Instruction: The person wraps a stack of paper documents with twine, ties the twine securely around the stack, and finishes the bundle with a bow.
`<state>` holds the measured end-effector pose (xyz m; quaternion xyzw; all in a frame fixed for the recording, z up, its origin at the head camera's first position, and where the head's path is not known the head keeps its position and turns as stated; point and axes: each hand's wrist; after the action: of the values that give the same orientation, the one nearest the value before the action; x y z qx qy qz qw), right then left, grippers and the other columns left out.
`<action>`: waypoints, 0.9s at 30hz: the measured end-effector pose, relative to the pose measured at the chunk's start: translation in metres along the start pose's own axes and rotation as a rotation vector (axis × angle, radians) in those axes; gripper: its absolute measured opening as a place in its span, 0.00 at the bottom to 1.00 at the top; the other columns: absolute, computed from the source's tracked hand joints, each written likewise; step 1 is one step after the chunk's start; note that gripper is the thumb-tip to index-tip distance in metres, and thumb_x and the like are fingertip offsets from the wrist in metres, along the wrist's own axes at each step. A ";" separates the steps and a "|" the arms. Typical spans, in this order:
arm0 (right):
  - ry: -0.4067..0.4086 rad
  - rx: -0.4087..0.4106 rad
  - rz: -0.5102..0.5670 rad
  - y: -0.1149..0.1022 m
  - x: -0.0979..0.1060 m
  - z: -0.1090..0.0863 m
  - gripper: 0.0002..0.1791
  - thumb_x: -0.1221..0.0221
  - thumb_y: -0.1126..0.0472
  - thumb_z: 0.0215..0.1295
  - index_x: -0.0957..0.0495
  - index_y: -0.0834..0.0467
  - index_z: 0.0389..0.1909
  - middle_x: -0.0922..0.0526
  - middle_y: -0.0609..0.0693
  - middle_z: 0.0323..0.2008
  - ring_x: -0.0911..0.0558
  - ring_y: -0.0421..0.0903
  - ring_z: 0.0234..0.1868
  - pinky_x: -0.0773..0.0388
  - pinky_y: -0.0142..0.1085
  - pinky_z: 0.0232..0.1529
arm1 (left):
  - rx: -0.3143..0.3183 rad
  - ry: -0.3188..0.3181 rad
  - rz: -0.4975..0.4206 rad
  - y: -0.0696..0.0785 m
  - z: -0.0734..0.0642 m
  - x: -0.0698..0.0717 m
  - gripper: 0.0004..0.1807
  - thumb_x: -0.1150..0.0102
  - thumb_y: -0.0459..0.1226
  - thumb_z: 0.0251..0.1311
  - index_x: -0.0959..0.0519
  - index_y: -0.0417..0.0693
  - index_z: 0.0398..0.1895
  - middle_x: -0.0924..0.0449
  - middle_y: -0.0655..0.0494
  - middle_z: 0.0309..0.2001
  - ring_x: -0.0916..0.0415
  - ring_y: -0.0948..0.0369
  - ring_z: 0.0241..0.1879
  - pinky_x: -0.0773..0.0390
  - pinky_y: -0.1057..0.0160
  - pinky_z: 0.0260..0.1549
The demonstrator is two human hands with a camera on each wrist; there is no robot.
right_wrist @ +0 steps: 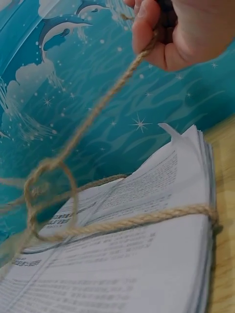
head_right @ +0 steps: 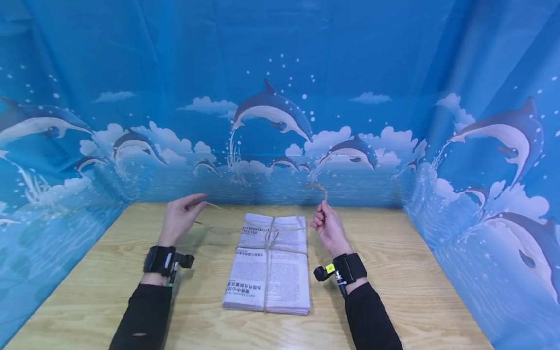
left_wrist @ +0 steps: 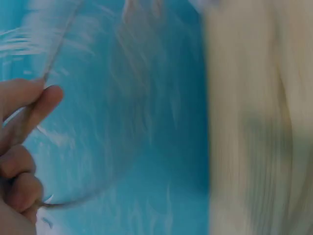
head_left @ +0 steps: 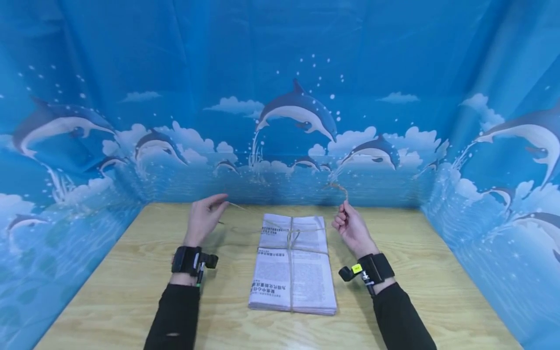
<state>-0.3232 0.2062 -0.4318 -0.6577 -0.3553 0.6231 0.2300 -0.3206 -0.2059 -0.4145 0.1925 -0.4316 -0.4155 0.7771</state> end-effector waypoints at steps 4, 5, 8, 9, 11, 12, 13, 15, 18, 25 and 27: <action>-0.027 0.009 -0.031 -0.002 0.000 0.000 0.19 0.60 0.47 0.78 0.32 0.53 0.30 0.38 0.42 0.20 0.44 0.38 0.21 0.42 0.30 0.26 | -0.170 0.119 0.420 -0.006 0.000 0.003 0.10 0.32 0.43 0.58 0.12 0.49 0.39 0.13 0.51 0.29 0.29 0.60 0.19 0.37 0.63 0.18; -0.034 0.015 -0.042 -0.002 0.000 0.000 0.19 0.59 0.48 0.78 0.32 0.53 0.30 0.38 0.42 0.19 0.44 0.38 0.21 0.42 0.29 0.25 | -0.177 0.128 0.450 -0.008 0.000 0.004 0.10 0.31 0.44 0.57 0.11 0.49 0.37 0.14 0.51 0.27 0.32 0.60 0.18 0.40 0.63 0.17; -0.052 0.027 -0.078 -0.002 0.002 0.001 0.18 0.59 0.47 0.78 0.32 0.53 0.30 0.38 0.41 0.18 0.43 0.37 0.20 0.44 0.28 0.23 | -0.123 0.099 0.454 -0.017 -0.003 0.006 0.13 0.31 0.48 0.57 0.11 0.49 0.33 0.16 0.53 0.23 0.34 0.62 0.17 0.42 0.65 0.17; -0.056 0.029 -0.090 -0.001 0.003 0.001 0.18 0.58 0.47 0.78 0.31 0.53 0.30 0.38 0.41 0.18 0.44 0.37 0.19 0.45 0.28 0.23 | -0.085 0.072 0.430 -0.020 -0.005 0.007 0.13 0.32 0.49 0.57 0.11 0.49 0.33 0.16 0.53 0.23 0.32 0.64 0.17 0.40 0.66 0.18; -0.064 0.020 -0.127 -0.002 0.009 0.001 0.19 0.58 0.48 0.78 0.31 0.53 0.29 0.39 0.41 0.17 0.45 0.37 0.18 0.46 0.27 0.21 | 0.017 -0.015 0.356 -0.027 -0.009 0.011 0.15 0.33 0.50 0.59 0.11 0.49 0.33 0.15 0.52 0.25 0.31 0.63 0.16 0.36 0.65 0.21; -0.070 0.007 -0.158 -0.003 0.013 0.001 0.19 0.58 0.48 0.78 0.31 0.53 0.29 0.40 0.41 0.17 0.46 0.37 0.18 0.47 0.27 0.21 | 0.075 -0.063 0.313 -0.032 -0.012 0.013 0.16 0.34 0.50 0.60 0.11 0.48 0.34 0.14 0.51 0.27 0.31 0.63 0.16 0.34 0.64 0.23; -0.078 -0.013 -0.182 -0.004 0.019 0.001 0.19 0.58 0.48 0.78 0.31 0.54 0.28 0.40 0.41 0.16 0.46 0.37 0.18 0.48 0.27 0.21 | 0.129 -0.110 0.274 -0.036 -0.015 0.016 0.16 0.35 0.50 0.60 0.11 0.48 0.34 0.13 0.50 0.30 0.29 0.62 0.18 0.31 0.63 0.25; -0.112 -0.070 -0.254 -0.008 0.033 0.002 0.19 0.58 0.49 0.79 0.31 0.54 0.28 0.41 0.41 0.16 0.47 0.37 0.17 0.48 0.27 0.20 | 0.242 -0.223 0.229 -0.045 -0.019 0.025 0.17 0.37 0.50 0.62 0.11 0.47 0.35 0.13 0.48 0.34 0.28 0.60 0.20 0.29 0.61 0.28; -0.150 -0.170 -0.373 -0.013 0.054 0.002 0.19 0.58 0.51 0.79 0.30 0.55 0.29 0.41 0.40 0.16 0.46 0.36 0.17 0.47 0.27 0.20 | 0.367 -0.329 0.235 -0.058 -0.026 0.033 0.16 0.37 0.49 0.63 0.11 0.46 0.35 0.14 0.49 0.35 0.27 0.59 0.24 0.28 0.60 0.28; -0.140 -0.225 -0.490 -0.018 0.075 0.002 0.18 0.60 0.51 0.80 0.31 0.57 0.33 0.40 0.40 0.19 0.46 0.36 0.18 0.45 0.28 0.21 | 0.482 -0.366 0.296 -0.070 -0.034 0.025 0.16 0.35 0.48 0.59 0.16 0.47 0.20 0.29 0.62 0.18 0.37 0.60 0.20 0.37 0.63 0.22; -0.122 -0.217 -0.493 -0.017 0.077 0.002 0.18 0.61 0.51 0.80 0.32 0.57 0.33 0.41 0.41 0.19 0.46 0.36 0.18 0.45 0.28 0.21 | 0.506 -0.365 0.306 -0.069 -0.035 0.025 0.17 0.34 0.48 0.58 0.17 0.48 0.18 0.32 0.63 0.16 0.38 0.60 0.19 0.38 0.63 0.21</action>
<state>-0.3305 0.2752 -0.4697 -0.5336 -0.5822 0.5452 0.2811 -0.3177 -0.2678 -0.4664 0.2347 -0.6767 -0.2014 0.6682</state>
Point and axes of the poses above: each hand's wrist, its own z-axis towards the middle knuckle, its own x-axis out of the back of the hand, y = z × x
